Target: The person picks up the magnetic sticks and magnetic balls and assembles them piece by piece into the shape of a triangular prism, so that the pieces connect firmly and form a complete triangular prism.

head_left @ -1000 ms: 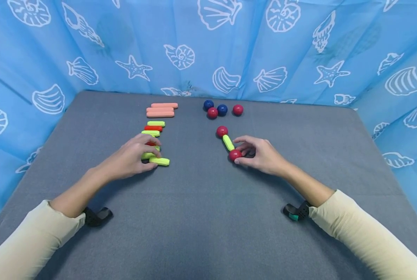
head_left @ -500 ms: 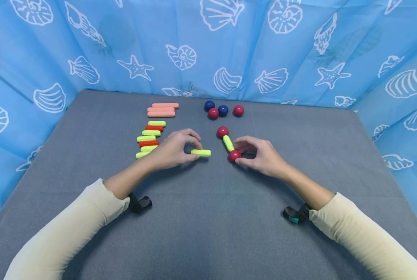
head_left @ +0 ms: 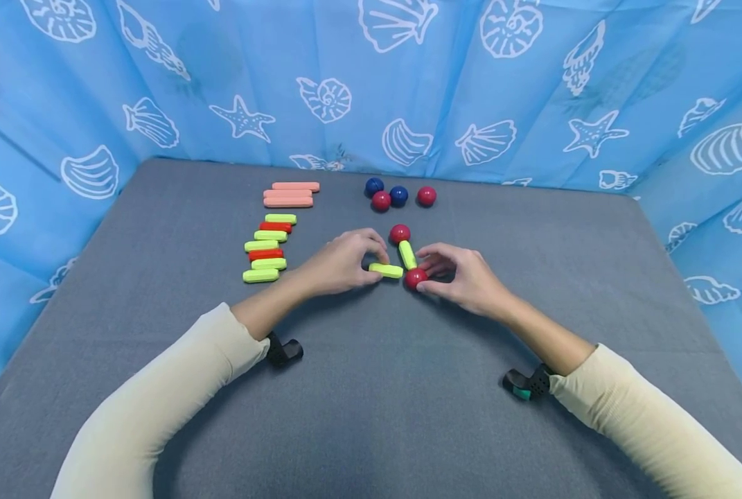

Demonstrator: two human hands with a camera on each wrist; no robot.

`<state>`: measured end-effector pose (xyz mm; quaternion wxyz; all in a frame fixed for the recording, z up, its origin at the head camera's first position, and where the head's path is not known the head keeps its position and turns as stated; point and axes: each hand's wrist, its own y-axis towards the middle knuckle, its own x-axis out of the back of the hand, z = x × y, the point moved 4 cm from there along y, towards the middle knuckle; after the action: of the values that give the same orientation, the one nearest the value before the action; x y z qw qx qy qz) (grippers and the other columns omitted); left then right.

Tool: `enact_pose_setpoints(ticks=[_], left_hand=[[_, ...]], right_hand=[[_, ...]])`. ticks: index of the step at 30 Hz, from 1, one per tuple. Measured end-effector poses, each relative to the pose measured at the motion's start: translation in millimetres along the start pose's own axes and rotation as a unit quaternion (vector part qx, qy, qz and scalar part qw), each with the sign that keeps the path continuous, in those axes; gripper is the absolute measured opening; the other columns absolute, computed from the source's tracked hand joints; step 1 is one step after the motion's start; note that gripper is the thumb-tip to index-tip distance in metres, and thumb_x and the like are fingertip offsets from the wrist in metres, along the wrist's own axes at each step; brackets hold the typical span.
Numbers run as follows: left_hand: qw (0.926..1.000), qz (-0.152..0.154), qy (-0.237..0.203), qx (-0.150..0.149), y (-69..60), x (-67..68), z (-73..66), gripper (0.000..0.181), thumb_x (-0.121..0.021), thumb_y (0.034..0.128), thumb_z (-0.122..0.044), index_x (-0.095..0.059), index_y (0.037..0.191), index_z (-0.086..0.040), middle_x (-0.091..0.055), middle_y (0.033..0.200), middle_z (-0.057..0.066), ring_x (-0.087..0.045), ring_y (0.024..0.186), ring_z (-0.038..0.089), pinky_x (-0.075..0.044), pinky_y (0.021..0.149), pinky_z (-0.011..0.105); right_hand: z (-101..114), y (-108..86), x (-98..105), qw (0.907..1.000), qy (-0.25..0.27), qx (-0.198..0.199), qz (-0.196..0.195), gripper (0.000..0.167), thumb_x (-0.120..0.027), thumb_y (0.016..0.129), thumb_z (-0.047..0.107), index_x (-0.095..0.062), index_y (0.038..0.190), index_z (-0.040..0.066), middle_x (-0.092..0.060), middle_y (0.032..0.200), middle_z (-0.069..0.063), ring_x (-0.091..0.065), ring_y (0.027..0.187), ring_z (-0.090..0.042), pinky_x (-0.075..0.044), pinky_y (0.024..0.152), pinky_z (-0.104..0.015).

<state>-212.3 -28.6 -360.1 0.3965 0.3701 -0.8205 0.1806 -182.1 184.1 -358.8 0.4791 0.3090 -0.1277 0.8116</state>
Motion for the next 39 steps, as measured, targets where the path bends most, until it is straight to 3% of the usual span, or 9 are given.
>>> enact_pose_setpoints(ticks=[7,13,22,27,31,39], left_hand=[[0.9995,0.003,0.017,-0.027,1.5,-1.5,-8.4,0.021,-0.075,0.0891,-0.014,-0.073,0.110,-0.012,-0.058,0.128,0.005,-0.054,0.120,0.022,-0.044,0.102,0.041],[0.9996,-0.006,0.013,-0.025,-4.8,1.3,-3.9,0.025,-0.075,0.0897,-0.017,-0.072,0.114,-0.012,-0.058,0.127,0.004,-0.053,0.118,0.021,-0.044,0.102,0.042],[0.9976,-0.068,-0.004,-0.016,-42.1,32.4,20.0,0.028,-0.076,0.0876,-0.013,-0.072,0.115,-0.006,-0.060,0.122,0.008,-0.054,0.116,0.025,-0.044,0.101,0.046],[0.9958,-0.088,-0.018,-0.016,-59.3,43.1,32.1,0.028,-0.077,0.0871,-0.011,-0.071,0.113,-0.004,-0.061,0.118,0.009,-0.056,0.113,0.026,-0.046,0.098,0.047],[0.9949,-0.100,0.000,-0.014,-75.7,50.3,41.4,0.028,-0.078,0.0853,-0.010,-0.072,0.111,-0.004,-0.061,0.116,0.008,-0.057,0.109,0.027,-0.048,0.091,0.047],[0.9916,-0.122,0.042,0.008,-112.5,61.4,67.2,0.027,-0.080,0.0823,-0.008,-0.074,0.109,-0.005,-0.061,0.119,0.012,-0.055,0.112,0.031,-0.042,0.095,0.056]], right_hand=[[2,-0.1,-1,1.0000,0.004,-0.005,0.006,0.048,-0.079,0.084,0.006,-0.059,0.127,0.000,-0.069,0.113,-0.012,-0.068,0.100,-0.023,-0.054,0.088,-0.043],[1,0.5,-2,0.9999,-0.004,-0.009,0.007,0.048,-0.079,0.084,0.006,-0.060,0.127,0.001,-0.069,0.113,-0.011,-0.067,0.100,-0.022,-0.054,0.088,-0.043],[1,-0.1,-1,0.9999,-0.012,-0.005,0.010,0.047,-0.079,0.083,0.005,-0.060,0.127,0.001,-0.069,0.114,-0.010,-0.067,0.100,-0.021,-0.054,0.089,-0.042],[0,-1.1,-2,0.9999,-0.010,-0.003,0.010,0.047,-0.079,0.084,0.005,-0.060,0.127,0.001,-0.069,0.114,-0.010,-0.067,0.101,-0.022,-0.054,0.089,-0.042],[0,-1.2,-2,0.9999,-0.005,0.002,0.011,0.047,-0.078,0.085,0.006,-0.059,0.128,0.000,-0.068,0.116,-0.012,-0.066,0.102,-0.024,-0.053,0.090,-0.044],[0,-1.4,-1,0.9998,-0.011,-0.003,0.013,0.047,-0.078,0.085,0.005,-0.060,0.127,0.001,-0.068,0.116,-0.010,-0.066,0.102,-0.021,-0.054,0.090,-0.042]])
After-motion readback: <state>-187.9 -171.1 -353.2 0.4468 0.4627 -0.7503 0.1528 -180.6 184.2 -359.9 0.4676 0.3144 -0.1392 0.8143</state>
